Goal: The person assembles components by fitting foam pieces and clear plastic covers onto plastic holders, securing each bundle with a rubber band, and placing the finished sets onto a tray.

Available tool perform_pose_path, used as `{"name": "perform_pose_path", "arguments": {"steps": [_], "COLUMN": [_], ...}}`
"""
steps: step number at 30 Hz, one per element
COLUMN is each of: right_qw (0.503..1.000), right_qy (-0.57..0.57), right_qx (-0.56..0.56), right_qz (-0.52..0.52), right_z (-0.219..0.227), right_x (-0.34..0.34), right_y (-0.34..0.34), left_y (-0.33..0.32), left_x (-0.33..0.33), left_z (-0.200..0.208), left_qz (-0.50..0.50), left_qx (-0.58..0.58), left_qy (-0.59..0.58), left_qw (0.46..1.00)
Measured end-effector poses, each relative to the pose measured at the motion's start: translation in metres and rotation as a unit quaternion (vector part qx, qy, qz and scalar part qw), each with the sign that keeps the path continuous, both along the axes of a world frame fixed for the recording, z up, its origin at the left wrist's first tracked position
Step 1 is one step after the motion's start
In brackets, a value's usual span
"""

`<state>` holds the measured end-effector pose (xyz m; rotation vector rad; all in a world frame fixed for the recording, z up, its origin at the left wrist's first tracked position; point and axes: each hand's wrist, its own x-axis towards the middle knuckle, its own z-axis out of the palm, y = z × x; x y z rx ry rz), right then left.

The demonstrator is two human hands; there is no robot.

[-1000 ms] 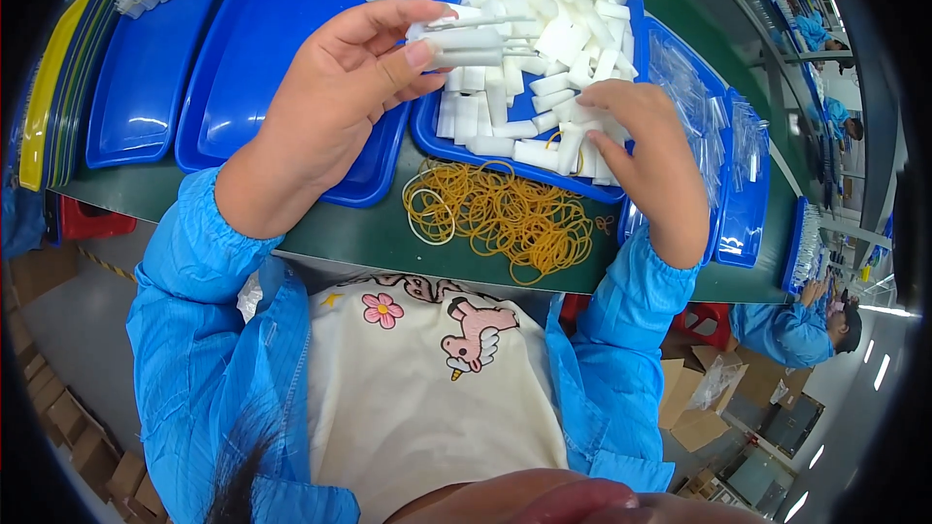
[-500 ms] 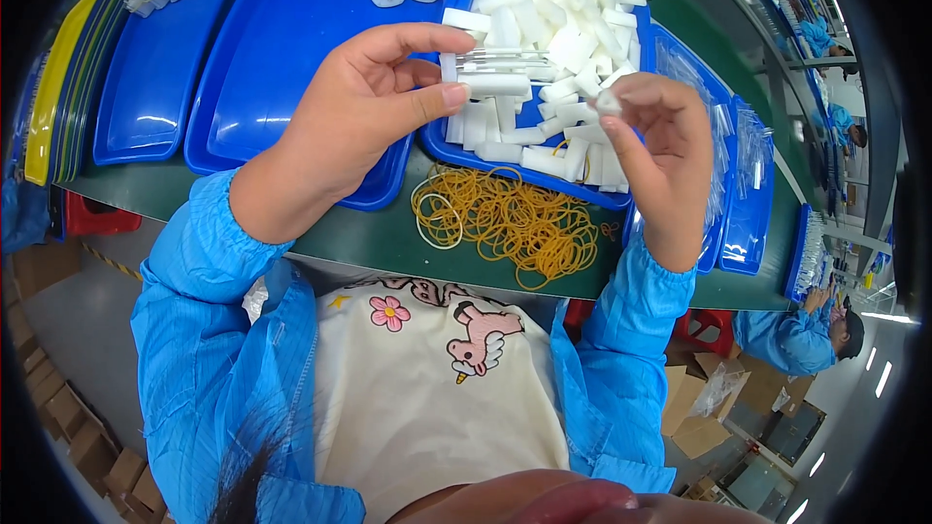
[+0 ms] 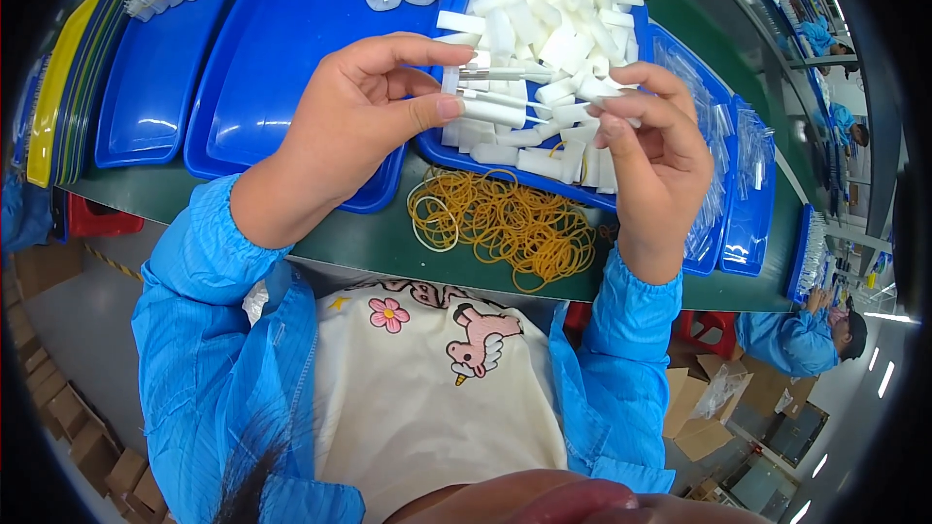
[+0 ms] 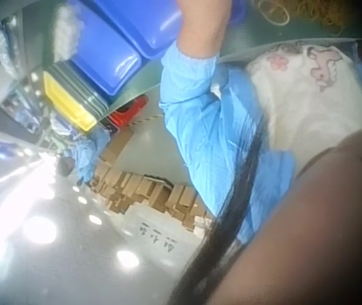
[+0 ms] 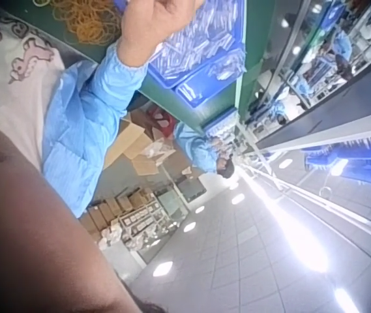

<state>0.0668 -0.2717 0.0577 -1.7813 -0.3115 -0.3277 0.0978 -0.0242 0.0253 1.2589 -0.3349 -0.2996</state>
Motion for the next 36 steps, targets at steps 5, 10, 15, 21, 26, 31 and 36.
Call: {"name": "perform_pose_path", "arguments": {"steps": [5, 10, 15, 21, 26, 31, 36], "right_qw": [1.000, 0.999, 0.998, 0.996, 0.994, 0.991, 0.975], "right_qy": [-0.012, 0.034, 0.056, 0.083, 0.095, 0.101, -0.084], "right_qx": [-0.022, 0.020, 0.009, 0.033, 0.023, 0.028, -0.199], "right_qz": [-0.002, 0.004, 0.034, 0.026, 0.055, 0.082, 0.057], "right_z": [-0.002, -0.003, 0.000, 0.000, 0.001, -0.006, -0.006], "right_x": [0.002, -0.001, 0.000, -0.002, -0.005, -0.008, -0.006], "right_y": [-0.004, -0.004, -0.002, 0.002, 0.008, 0.017, 0.023], "left_y": [0.002, 0.003, 0.002, -0.003, -0.002, -0.005, -0.008], "left_x": [-0.001, -0.001, 0.001, -0.001, -0.002, -0.006, -0.008], "left_z": [-0.001, 0.000, 0.000, 0.002, -0.004, -0.003, -0.003], "left_qz": [0.020, 0.035, 0.032, 0.033, 0.030, -0.011, -0.003], "left_qx": [-0.008, -0.002, 0.013, -0.007, 0.036, 0.037, 0.061], "left_qy": [0.011, 0.014, 0.005, -0.003, -0.068, -0.046, -0.063], "left_qw": [1.000, 0.999, 0.999, 0.999, 0.997, 0.998, 0.996]}}
